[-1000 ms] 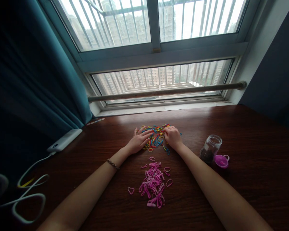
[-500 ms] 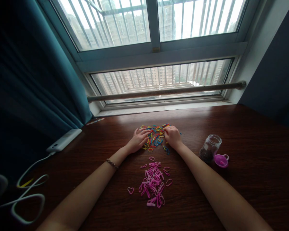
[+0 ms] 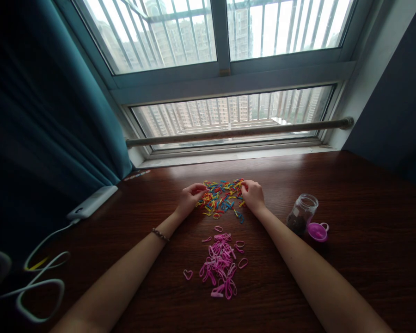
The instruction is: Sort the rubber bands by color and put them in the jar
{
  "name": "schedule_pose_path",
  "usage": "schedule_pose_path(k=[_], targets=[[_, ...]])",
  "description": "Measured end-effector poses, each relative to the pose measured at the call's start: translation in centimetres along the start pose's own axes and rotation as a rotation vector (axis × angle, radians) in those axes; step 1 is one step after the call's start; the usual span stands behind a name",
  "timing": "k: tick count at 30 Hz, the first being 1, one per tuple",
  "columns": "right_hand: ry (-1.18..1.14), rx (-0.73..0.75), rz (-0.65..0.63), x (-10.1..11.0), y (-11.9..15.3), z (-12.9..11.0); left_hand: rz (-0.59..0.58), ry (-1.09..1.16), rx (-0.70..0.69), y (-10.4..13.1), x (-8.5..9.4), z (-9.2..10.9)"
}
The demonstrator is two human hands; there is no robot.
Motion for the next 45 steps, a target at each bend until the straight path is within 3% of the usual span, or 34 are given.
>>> schedule_pose_path(k=[2,4,6,8,10,13,15,17,21,22,23,25,30,37,40,45], targets=[[0.003,0.001,-0.004,-0.1,0.0,0.0,-0.039,0.105,0.072,-0.1,-0.3,0.2],[0.008,0.002,-0.003,-0.1,0.0,0.0,-0.166,0.192,0.109,0.1,-1.3,1.3],[0.012,0.009,0.0,-0.1,0.0,0.0,-0.411,0.258,0.134,0.9,-3.3,3.0],[0.013,0.018,0.005,0.0,0.0,-0.1,-0.704,0.3,0.166,2.8,-5.5,4.9],[0.021,0.02,0.013,0.1,0.0,-0.1,-0.926,0.289,0.177,4.8,-7.1,6.4],[0.063,-0.01,0.038,0.5,0.0,0.2,-1.072,0.209,0.146,6.3,-8.2,7.5],[0.117,-0.032,0.032,0.5,0.1,0.4,-1.034,0.175,0.127,5.8,-8.1,7.3],[0.169,-0.01,-0.018,0.0,0.3,0.0,-0.873,0.132,0.131,4.0,-7.0,6.1],[0.159,0.161,-0.141,-1.5,1.2,-2.3,-0.265,-0.131,0.215,-0.2,-1.0,1.3],[0.128,0.215,-0.17,-1.8,1.5,-3.1,-0.134,-0.228,0.235,-0.6,0.6,0.3],[0.088,0.272,-0.205,-2.1,1.8,-3.9,-0.075,-0.293,0.263,-0.6,1.5,-0.6],[-0.017,0.389,-0.294,-2.7,2.6,-5.5,-0.051,-0.337,0.306,-0.4,2.1,-2.1],[-0.26,0.551,-0.461,-2.8,4.5,-8.7,-0.146,-0.251,0.375,0.5,0.5,-4.1],[-0.165,0.77,-0.59,-2.9,7.8,-12.3,-0.231,0.083,0.337,0.3,-2.7,-2.4],[-0.093,0.768,-0.556,-3.1,7.2,-11.5,-0.162,0.171,0.212,-0.3,-2.0,-1.3],[0.007,0.485,-0.352,-2.7,3.3,-6.6,0.045,-0.33,-0.048,-0.8,1.2,-0.7]])
Point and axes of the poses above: each hand's wrist, its own y-axis away from the middle knuckle, its own x-axis out of the back of the hand, z = x × y, the point moved 9 cm from there along -y, towards the middle knuckle, and after that the axes turned 5 degrees about -x, right-handed, at the moved point
